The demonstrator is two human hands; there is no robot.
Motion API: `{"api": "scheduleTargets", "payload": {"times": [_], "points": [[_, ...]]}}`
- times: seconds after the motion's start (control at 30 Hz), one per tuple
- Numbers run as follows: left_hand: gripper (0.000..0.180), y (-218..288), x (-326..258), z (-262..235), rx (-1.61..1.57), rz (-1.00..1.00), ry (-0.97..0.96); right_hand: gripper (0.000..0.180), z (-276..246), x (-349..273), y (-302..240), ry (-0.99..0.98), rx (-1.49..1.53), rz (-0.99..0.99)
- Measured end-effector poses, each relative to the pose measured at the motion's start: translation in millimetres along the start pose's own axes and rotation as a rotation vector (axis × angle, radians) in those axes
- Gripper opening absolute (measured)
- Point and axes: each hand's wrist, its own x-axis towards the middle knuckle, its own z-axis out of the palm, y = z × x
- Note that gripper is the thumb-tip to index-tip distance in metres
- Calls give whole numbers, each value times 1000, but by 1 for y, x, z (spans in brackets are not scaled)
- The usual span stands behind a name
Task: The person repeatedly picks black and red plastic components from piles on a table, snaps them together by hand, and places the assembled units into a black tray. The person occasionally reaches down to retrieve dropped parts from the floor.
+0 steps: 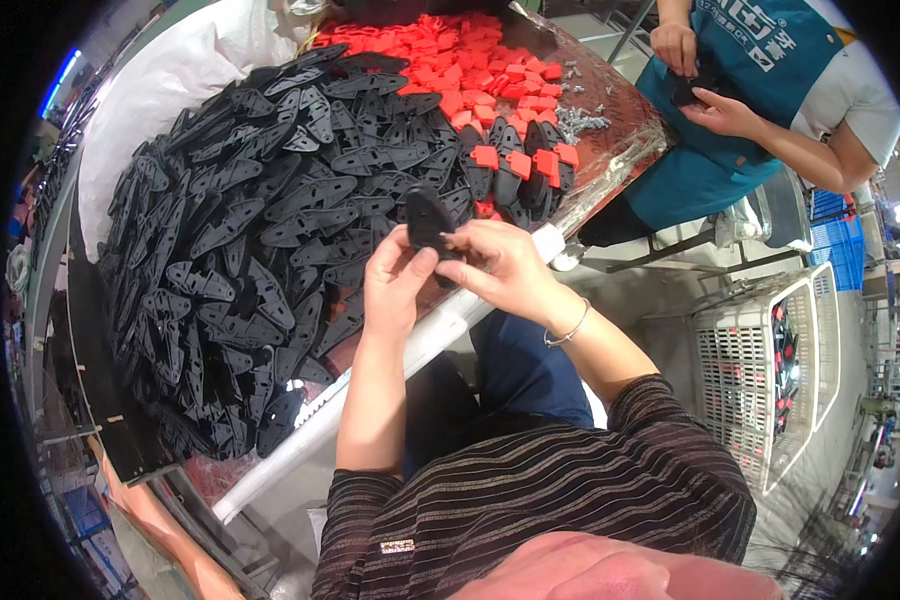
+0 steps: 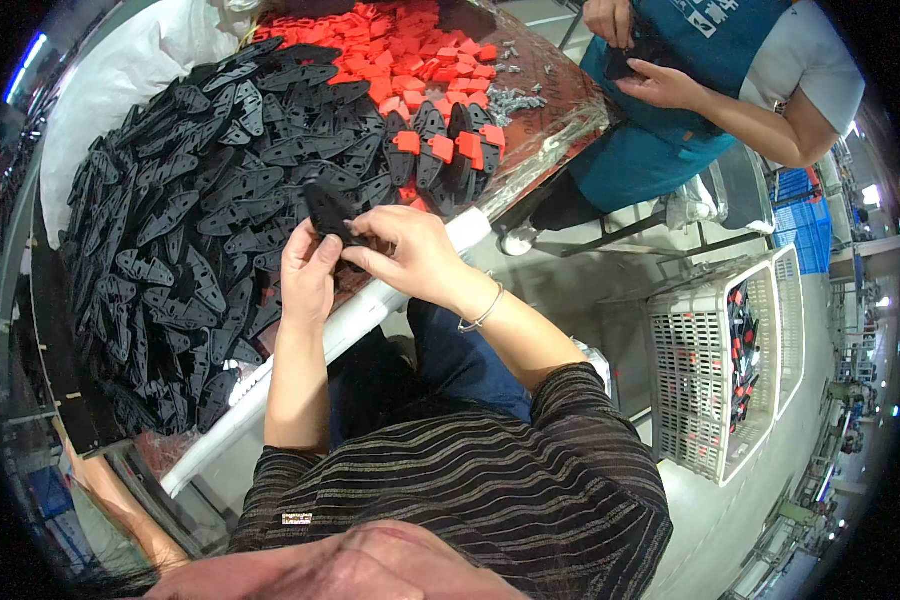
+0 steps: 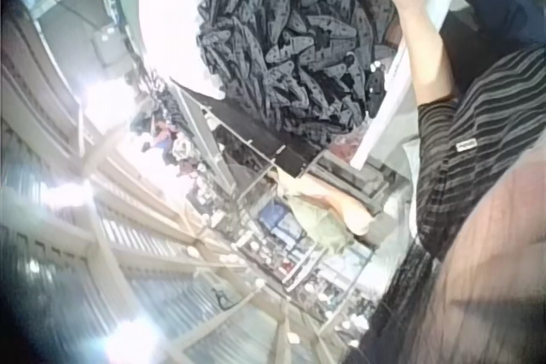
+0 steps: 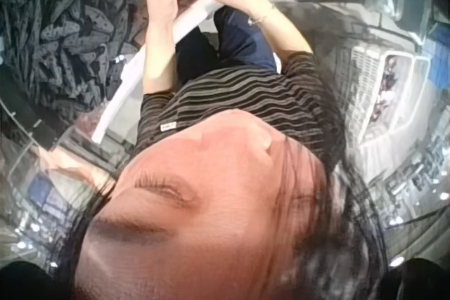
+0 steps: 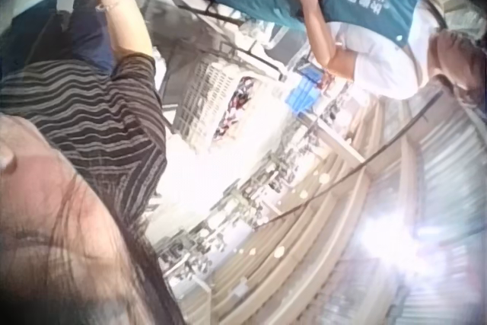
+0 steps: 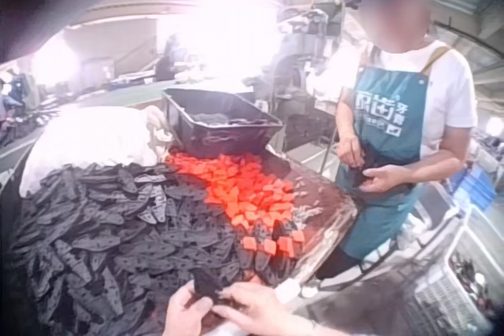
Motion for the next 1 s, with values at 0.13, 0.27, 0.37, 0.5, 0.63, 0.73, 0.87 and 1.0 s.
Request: {"api": "scheduleTargets", "payload": {"times": [0.13,0.27,0.37,0.5,0.63,0.73,0.87,1.0], "points": [[14,1,2,-11,-25,-104,191,17,-38,6,32,193,105,211],[17,-2,4,-5,-89,-152,123,17,-111,32,109,476,-158,353],[16,0,7,4,-70,-152,146,23,-163,45,182,492,-513,376],[17,1,10,5,-93,-186,153,28,-212,73,255,481,-761,457],[23,1,10,-1,-116,-197,150,28,-216,118,276,445,-961,639],[27,4,12,-2,-161,-201,126,26,-216,130,293,282,-1111,689],[25,4,13,-4,-178,-207,105,21,-220,124,300,267,-1146,611],[23,4,15,3,-131,-220,114,26,-219,111,261,520,-739,426]]}}
